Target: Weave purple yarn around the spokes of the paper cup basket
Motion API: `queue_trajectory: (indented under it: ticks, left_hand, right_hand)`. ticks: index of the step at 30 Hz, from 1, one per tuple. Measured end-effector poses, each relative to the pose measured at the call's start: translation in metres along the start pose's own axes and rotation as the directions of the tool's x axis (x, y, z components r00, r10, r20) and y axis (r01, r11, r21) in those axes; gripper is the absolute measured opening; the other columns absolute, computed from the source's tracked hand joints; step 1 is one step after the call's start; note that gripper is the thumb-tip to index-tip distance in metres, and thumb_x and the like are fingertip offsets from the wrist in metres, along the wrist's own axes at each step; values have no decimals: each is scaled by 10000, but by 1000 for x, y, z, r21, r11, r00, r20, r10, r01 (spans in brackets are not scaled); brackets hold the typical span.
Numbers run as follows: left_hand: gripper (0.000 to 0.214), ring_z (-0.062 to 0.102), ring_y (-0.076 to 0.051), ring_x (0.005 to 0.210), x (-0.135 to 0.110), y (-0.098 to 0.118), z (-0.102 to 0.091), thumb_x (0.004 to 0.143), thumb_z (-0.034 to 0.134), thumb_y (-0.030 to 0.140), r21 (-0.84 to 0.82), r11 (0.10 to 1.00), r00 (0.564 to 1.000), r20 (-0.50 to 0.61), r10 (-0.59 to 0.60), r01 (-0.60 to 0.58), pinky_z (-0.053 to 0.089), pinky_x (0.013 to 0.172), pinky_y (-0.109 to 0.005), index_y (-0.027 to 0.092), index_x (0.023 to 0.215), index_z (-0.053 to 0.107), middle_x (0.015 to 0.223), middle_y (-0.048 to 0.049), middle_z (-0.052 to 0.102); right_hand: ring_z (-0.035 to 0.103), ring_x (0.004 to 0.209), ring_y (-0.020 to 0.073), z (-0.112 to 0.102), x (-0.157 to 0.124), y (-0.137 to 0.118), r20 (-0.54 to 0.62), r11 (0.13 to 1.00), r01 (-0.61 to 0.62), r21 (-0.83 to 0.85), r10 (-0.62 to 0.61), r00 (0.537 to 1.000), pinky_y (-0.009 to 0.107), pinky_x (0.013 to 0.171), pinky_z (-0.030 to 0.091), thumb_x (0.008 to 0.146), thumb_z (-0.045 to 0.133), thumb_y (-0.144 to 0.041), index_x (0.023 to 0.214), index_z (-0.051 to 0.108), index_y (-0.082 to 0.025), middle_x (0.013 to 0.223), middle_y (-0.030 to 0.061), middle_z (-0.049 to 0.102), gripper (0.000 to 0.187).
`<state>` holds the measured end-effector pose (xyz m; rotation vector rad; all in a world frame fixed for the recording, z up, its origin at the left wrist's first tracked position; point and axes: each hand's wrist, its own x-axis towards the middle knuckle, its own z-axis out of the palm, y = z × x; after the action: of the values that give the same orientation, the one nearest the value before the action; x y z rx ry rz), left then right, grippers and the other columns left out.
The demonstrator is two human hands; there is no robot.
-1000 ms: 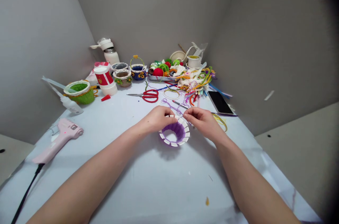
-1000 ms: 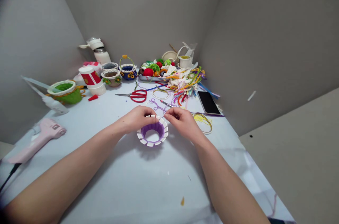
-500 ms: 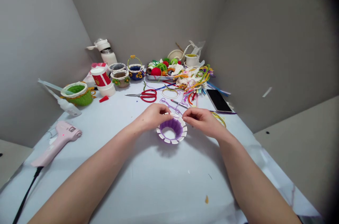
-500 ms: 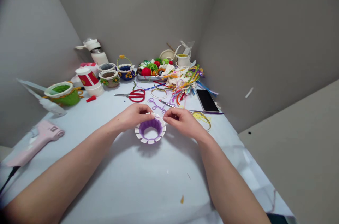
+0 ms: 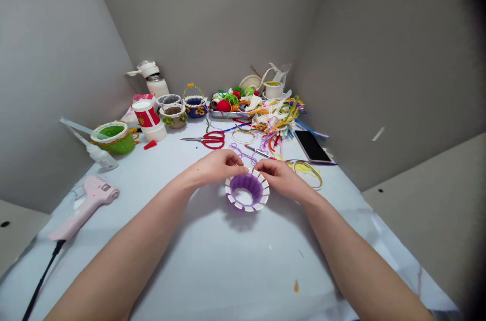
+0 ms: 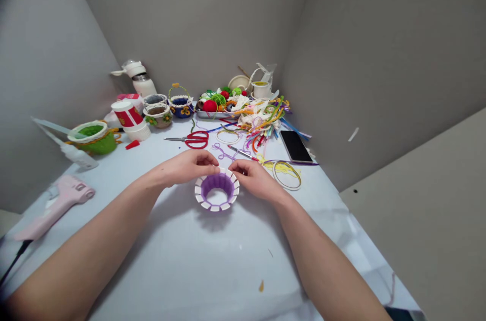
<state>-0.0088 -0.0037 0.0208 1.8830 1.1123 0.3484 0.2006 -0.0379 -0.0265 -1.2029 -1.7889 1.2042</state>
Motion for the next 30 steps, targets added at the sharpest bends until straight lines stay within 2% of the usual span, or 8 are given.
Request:
queue_trajectory:
  ticks: [5,10,13,16,18,22,26,30]
  left_hand:
    - [246,568,-135,671,5,-4,9,716,578,365,-47,997,998,-25,56,-57,417,567,-217,145,799,651,743,-17,643]
    - [222,570,-140,662,3,-6,6,706,580,349,13,1000,999,-48,-2,3,417,554,-223,153,792,638,733,-11,638]
    - [241,579,-144,700,2,-1,7,708,589,349,-13,1000,997,-71,9,-10,435,577,-225,157,846,639,783,-18,648]
    - [281,589,-148,752,5,0,13,711,601,352,-89,993,993,-93,70,-79,454,623,-227,156,906,650,843,-31,660]
    - [256,582,-141,725,8,-2,16,709,602,347,-118,988,993,-86,85,-95,450,614,-225,144,855,655,809,-32,657]
    - [225,533,-120,623,11,-7,19,720,570,347,-94,995,994,-105,22,-32,401,537,-218,138,764,641,697,-12,620]
    - [222,525,-115,613,10,-7,20,713,561,350,-95,995,998,-55,3,-8,390,534,-216,143,748,632,684,-1,605]
    - [220,524,-114,619,8,-5,21,712,553,350,-101,995,999,-37,20,-24,388,538,-215,147,742,631,688,2,604]
  right_hand:
    - [540,667,128,2,1,0,3,1000,-1,-17,1,1000,228,590,417,832,572,-341,828,637,-147,759,15,624,204]
    - [534,673,129,-2,1,2,-45,999,1,-42,-3,999,232,598,416,840,561,-322,831,642,-157,756,11,617,184]
    - [525,662,125,0,1,1,-29,1000,-4,-29,3,1000,229,586,410,840,557,-309,831,640,-159,747,7,608,172]
    - [521,657,124,2,1,0,-15,1000,-15,-20,15,1000,230,582,407,833,563,-307,829,634,-153,746,8,600,169]
    - [518,652,123,2,1,-1,9,999,-20,-33,20,1000,230,579,405,835,561,-310,832,629,-152,739,6,596,172]
    - [524,664,126,-7,-3,-3,51,994,-25,-105,30,998,237,593,404,843,550,-297,860,639,-153,762,12,612,171]
    - [500,642,120,-14,-7,-10,-75,984,-15,-177,1,997,235,577,385,840,572,-320,843,645,-157,736,9,600,179]
    - [492,642,118,-9,-10,-17,-192,966,66,-250,-116,975,237,580,381,857,572,-325,826,625,-168,745,11,593,169]
